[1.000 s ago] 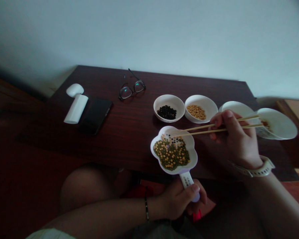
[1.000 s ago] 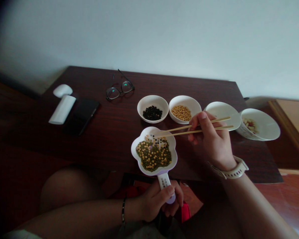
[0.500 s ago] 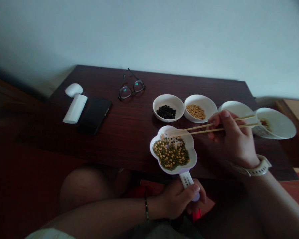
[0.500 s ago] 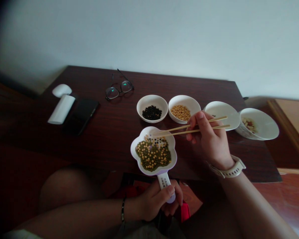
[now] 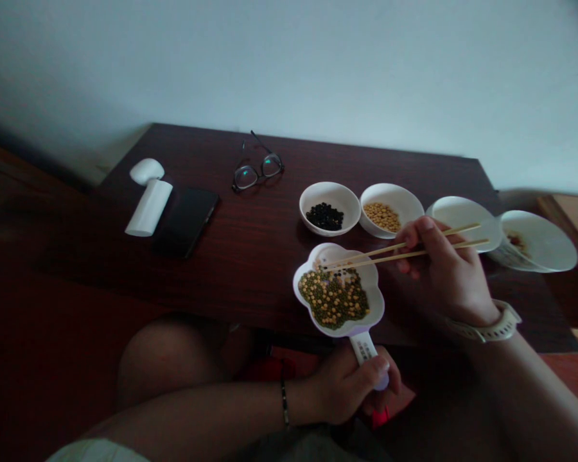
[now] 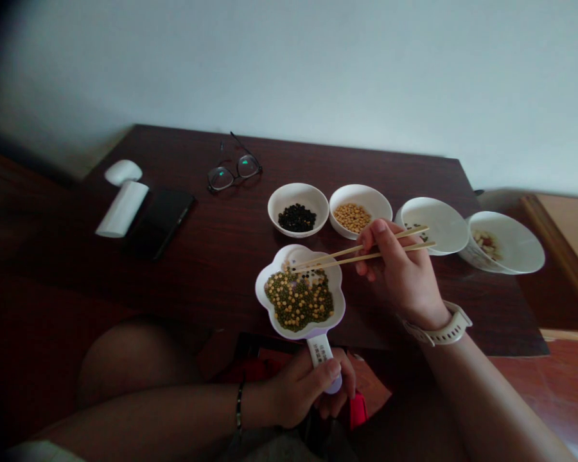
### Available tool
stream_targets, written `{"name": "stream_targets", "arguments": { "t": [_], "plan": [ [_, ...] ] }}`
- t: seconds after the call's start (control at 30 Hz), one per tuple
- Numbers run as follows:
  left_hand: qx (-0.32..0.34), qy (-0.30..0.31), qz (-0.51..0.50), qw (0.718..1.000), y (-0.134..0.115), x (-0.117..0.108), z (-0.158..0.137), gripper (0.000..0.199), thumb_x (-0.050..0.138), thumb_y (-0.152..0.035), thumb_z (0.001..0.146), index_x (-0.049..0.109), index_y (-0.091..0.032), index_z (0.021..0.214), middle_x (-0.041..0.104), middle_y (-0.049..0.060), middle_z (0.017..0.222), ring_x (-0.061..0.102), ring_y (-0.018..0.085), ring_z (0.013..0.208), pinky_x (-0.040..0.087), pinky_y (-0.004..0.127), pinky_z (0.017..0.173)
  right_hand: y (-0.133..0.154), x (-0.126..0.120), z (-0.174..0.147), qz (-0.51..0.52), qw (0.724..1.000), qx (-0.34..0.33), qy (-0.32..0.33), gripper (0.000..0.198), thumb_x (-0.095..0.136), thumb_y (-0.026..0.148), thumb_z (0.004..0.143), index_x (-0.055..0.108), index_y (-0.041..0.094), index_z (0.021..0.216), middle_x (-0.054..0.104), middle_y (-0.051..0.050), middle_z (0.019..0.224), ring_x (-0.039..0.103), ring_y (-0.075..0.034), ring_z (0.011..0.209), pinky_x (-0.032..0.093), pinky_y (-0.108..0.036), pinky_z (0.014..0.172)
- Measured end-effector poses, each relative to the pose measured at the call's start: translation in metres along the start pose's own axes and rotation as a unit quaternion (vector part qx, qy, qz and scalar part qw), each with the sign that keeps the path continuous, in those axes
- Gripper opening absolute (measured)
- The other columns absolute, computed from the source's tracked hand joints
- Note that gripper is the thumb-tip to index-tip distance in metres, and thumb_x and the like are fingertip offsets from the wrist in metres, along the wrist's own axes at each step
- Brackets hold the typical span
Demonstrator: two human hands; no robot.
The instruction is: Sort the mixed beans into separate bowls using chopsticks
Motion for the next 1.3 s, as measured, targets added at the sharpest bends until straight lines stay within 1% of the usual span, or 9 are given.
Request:
{"name": "stream_targets", "arguments": {
  "t": [0.17,0.37,0.53,0.67,0.8,0.93,1.1,1.2,1.3],
  "plan": [
    [-0.007,-0.003,-0.011,1.0,-0.001,0.0,0.0,0.066,0.049,-0.076,0.108,0.067,-0.014,0.093,0.057,-0.002,0.063,0.048,0.007,0.049,0.036,0.017,0.047,0.0,-0.003,0.001,0.005,1.0,-0.003,0.0,0.04,0.067,0.05,0.11,0.065,0.022,0.081,0.061,-0.001,0.08,0.052,-0.01,0.053,0.035,-0.024,0.042],
    [-0.008,-0.001,-0.006,1.0,0.001,0.0,0.0,0.069,0.049,-0.079,0.107,0.067,-0.014,0.094,0.057,-0.002,0.063,0.048,0.007,0.049,0.036,0.017,0.047,0.0,-0.004,0.001,-0.007,1.0,0.0,-0.003,0.041,0.066,0.052,0.11,0.065,0.023,0.081,0.061,-0.001,0.071,0.052,-0.011,0.052,0.035,-0.024,0.043],
    [-0.015,-0.004,-0.007,1.0,-0.001,0.001,0.001,0.07,0.049,-0.081,0.106,0.067,-0.014,0.093,0.057,-0.002,0.063,0.048,0.007,0.049,0.036,0.018,0.046,0.001,-0.005,0.0,0.0,1.0,-0.004,-0.014,0.041,0.069,0.054,0.108,0.065,0.022,0.083,0.061,-0.001,0.073,0.053,-0.011,0.053,0.038,-0.024,0.043],
    [-0.011,-0.006,-0.003,1.0,-0.003,0.001,0.001,0.07,0.049,-0.081,0.105,0.067,-0.015,0.093,0.057,-0.002,0.062,0.048,0.007,0.048,0.035,0.018,0.046,0.008,-0.009,0.001,0.012,0.998,-0.037,-0.051,0.04,0.073,0.051,0.106,0.064,0.023,0.079,0.061,-0.002,0.075,0.052,-0.011,0.053,0.034,-0.023,0.039],
    [-0.009,-0.009,-0.01,1.0,-0.004,0.002,0.001,0.069,0.051,-0.081,0.105,0.066,-0.014,0.091,0.056,-0.002,0.062,0.047,0.007,0.048,0.035,0.017,0.045,0.014,-0.018,0.008,0.092,0.987,-0.081,-0.102,0.037,0.073,0.041,0.105,0.062,0.024,0.074,0.054,-0.001,0.074,0.051,-0.012,0.055,0.034,-0.023,0.04],
    [-0.006,-0.006,-0.016,1.0,-0.004,0.003,0.001,0.069,0.05,-0.08,0.105,0.066,-0.015,0.091,0.056,-0.002,0.062,0.047,0.007,0.048,0.035,0.017,0.045,0.011,-0.029,0.018,0.114,0.979,-0.094,-0.137,0.036,0.077,0.046,0.102,0.066,0.025,0.075,0.059,-0.004,0.08,0.052,-0.013,0.06,0.034,-0.023,0.04],
    [-0.012,-0.007,-0.009,1.0,-0.004,0.002,0.001,0.069,0.05,-0.081,0.105,0.066,-0.015,0.092,0.057,-0.002,0.063,0.048,0.007,0.048,0.035,0.017,0.045,0.011,-0.032,0.022,0.108,0.984,-0.088,-0.111,0.038,0.081,0.05,0.098,0.064,0.026,0.074,0.058,-0.003,0.074,0.048,-0.013,0.055,0.027,-0.026,0.038],
    [-0.012,-0.006,-0.006,1.0,-0.003,0.001,0.0,0.069,0.05,-0.081,0.105,0.067,-0.015,0.092,0.057,-0.002,0.063,0.048,0.007,0.049,0.036,0.017,0.045,0.013,-0.027,0.017,0.079,0.993,-0.052,-0.068,0.038,0.08,0.047,0.098,0.063,0.025,0.073,0.055,-0.001,0.071,0.044,-0.011,0.05,0.022,-0.027,0.037],
    [-0.012,-0.003,0.0,1.0,-0.002,0.0,0.0,0.069,0.049,-0.08,0.106,0.067,-0.015,0.093,0.058,-0.002,0.063,0.048,0.007,0.048,0.036,0.017,0.045,0.014,-0.025,0.009,0.029,0.998,-0.023,-0.049,0.038,0.076,0.048,0.102,0.066,0.023,0.075,0.057,-0.002,0.074,0.049,-0.011,0.052,0.023,-0.027,0.036]
  ]
}}
Point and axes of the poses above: each hand's wrist, its own z-axis towards the middle knuckle, its own x-axis out of the palm, y = z × x, the point moved 6 cm from there along z, towards the middle knuckle
